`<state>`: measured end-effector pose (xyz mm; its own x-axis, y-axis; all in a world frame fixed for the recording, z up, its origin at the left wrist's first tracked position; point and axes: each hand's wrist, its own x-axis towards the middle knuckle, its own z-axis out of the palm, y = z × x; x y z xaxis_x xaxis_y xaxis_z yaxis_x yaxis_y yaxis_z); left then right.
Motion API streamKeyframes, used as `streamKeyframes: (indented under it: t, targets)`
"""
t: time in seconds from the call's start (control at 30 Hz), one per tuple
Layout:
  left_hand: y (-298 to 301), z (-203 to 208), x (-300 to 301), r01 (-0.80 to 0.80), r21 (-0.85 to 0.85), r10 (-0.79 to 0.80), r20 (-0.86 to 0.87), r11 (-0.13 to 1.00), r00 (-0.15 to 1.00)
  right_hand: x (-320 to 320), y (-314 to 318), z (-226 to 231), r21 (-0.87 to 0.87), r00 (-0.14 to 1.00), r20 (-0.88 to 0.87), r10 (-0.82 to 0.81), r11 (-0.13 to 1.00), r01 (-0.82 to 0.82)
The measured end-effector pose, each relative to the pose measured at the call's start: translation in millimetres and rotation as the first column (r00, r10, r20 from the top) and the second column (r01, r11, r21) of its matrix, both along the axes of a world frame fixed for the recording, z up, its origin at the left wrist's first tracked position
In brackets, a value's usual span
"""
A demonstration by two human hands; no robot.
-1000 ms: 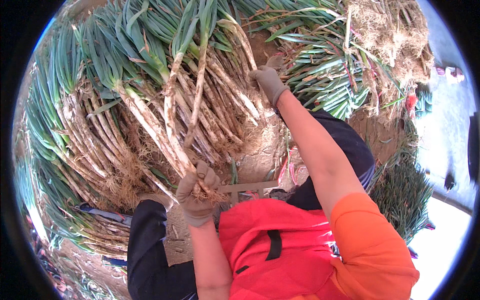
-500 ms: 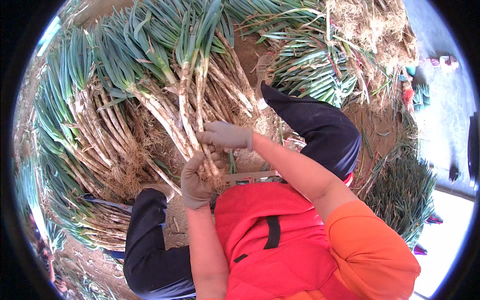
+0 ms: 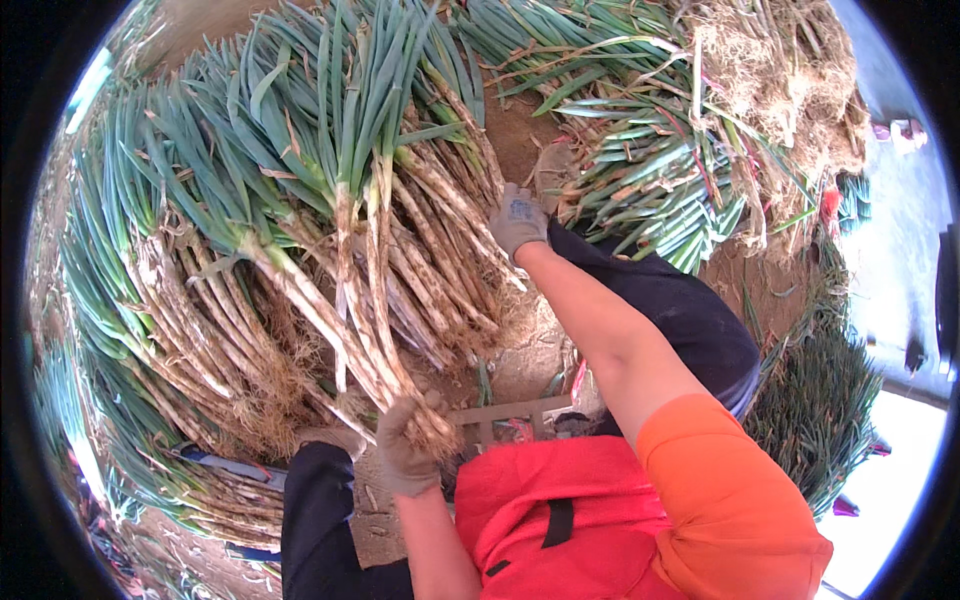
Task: The person processes scallions by sorting them, bundling them together, tying them with a red ribbon, and trimming the roots with a blade.
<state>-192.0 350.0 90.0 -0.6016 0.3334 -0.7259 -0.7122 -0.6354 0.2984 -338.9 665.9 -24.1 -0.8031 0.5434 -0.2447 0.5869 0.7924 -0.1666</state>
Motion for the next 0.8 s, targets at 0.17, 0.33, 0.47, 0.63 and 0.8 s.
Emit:
streamKeyframes:
  t: [0.17, 0.33, 0.47, 0.63, 0.8]
  targets:
    - [12, 11, -19, -0.11, 0.243, 0.138, -0.102, 0.964, 0.985, -14, 34, 0, -0.164, 0.974, -0.102, -0.201, 0.969, 0.183]
    - [16, 11, -23, -0.065, 0.269, 0.092, -0.09, 0.961, 0.992, -10, 10, 55, -0.991, 0.841, -0.008, -0.541, 0.116, 0.065]
    - [13, -1, -20, 0.005, 0.033, -0.001, -0.142, 0.999, 0.99, 53, -61, 74, -0.646, 0.853, -0.521, 0.007, 0.65, -0.4]
    - [20, -38, 2, 0.025, 0.066, -0.016, -0.135, 0.998, 0.991, 165, -146, 71, -0.626, 0.954, -0.292, 0.071, 0.74, -0.247]
    - [15, -14, 11, 0.035, -0.021, -0.038, -0.168, 0.999, 0.985, 157, -138, 99, -0.51, 0.864, -0.064, 0.499, 0.728, -0.458]
